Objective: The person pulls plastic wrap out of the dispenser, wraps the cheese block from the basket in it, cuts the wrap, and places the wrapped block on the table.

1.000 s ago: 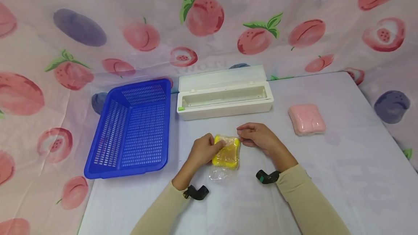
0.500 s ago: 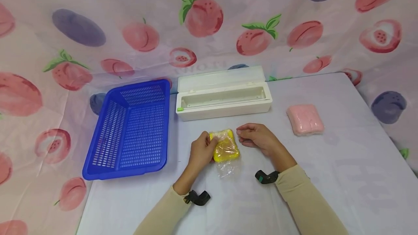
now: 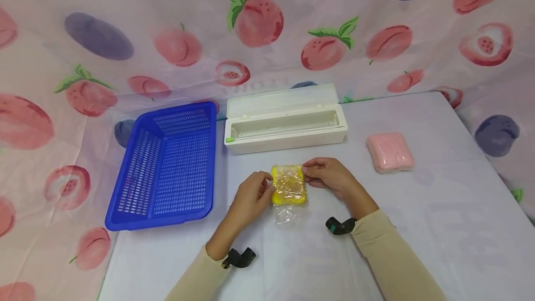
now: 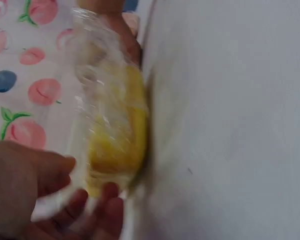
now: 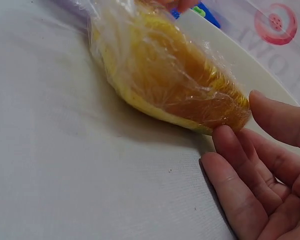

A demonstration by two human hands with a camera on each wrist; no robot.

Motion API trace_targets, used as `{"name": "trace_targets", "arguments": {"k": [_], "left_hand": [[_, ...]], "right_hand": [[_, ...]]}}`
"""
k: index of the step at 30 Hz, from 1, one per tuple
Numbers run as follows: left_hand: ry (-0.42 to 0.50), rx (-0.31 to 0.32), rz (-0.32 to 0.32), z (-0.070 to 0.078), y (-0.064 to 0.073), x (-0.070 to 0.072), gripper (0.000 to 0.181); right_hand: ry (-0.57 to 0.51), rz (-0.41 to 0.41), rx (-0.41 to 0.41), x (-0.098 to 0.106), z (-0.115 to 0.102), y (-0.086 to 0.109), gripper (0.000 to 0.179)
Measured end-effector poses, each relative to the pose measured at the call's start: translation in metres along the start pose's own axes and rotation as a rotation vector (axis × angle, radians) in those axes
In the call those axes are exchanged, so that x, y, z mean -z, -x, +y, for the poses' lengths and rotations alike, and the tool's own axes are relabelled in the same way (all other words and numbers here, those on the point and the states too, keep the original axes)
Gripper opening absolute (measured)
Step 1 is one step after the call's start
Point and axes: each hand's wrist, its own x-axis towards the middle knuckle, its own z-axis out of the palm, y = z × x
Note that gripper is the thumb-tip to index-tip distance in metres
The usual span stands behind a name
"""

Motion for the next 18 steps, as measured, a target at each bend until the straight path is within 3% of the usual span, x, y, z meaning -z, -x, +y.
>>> {"name": "trace_targets", "arguments": {"k": [2, 6, 8, 9, 11, 16, 18], "left_hand": [[0.160, 0.092, -0.080, 0.000, 0.007, 0.004, 0.014], [0.580, 0.345, -0.221, -0.003, 0.018, 0.004, 0.013], [0.707, 0.397, -0.239, -0.005, 0.023, 0.001, 0.012], [0.736, 0.393, -0.233, -0.006, 0.025, -0.001, 0.014], [0.732, 0.324, -0.201, -0.007, 0.030, -0.003, 0.023], [0.473, 0.046, -0.105, -0.006, 0.033, -0.009, 0.036], [0.371, -0.012, -0.074, -0.005, 0.032, -0.011, 0.032]], "right_hand": [[0.003, -0.002, 0.001, 0.000, 0.000, 0.000, 0.052], [0.011, -0.004, 0.006, -0.001, 0.000, 0.000, 0.054], [0.012, -0.005, 0.007, -0.001, 0.000, 0.000, 0.055], [0.015, -0.008, 0.011, -0.001, 0.000, -0.001, 0.056], [0.013, -0.009, 0.010, -0.001, 0.000, -0.001, 0.056], [0.019, -0.008, 0.015, -0.001, -0.001, -0.001, 0.057], [0.020, -0.007, 0.014, -0.001, 0.000, -0.001, 0.057]]}}
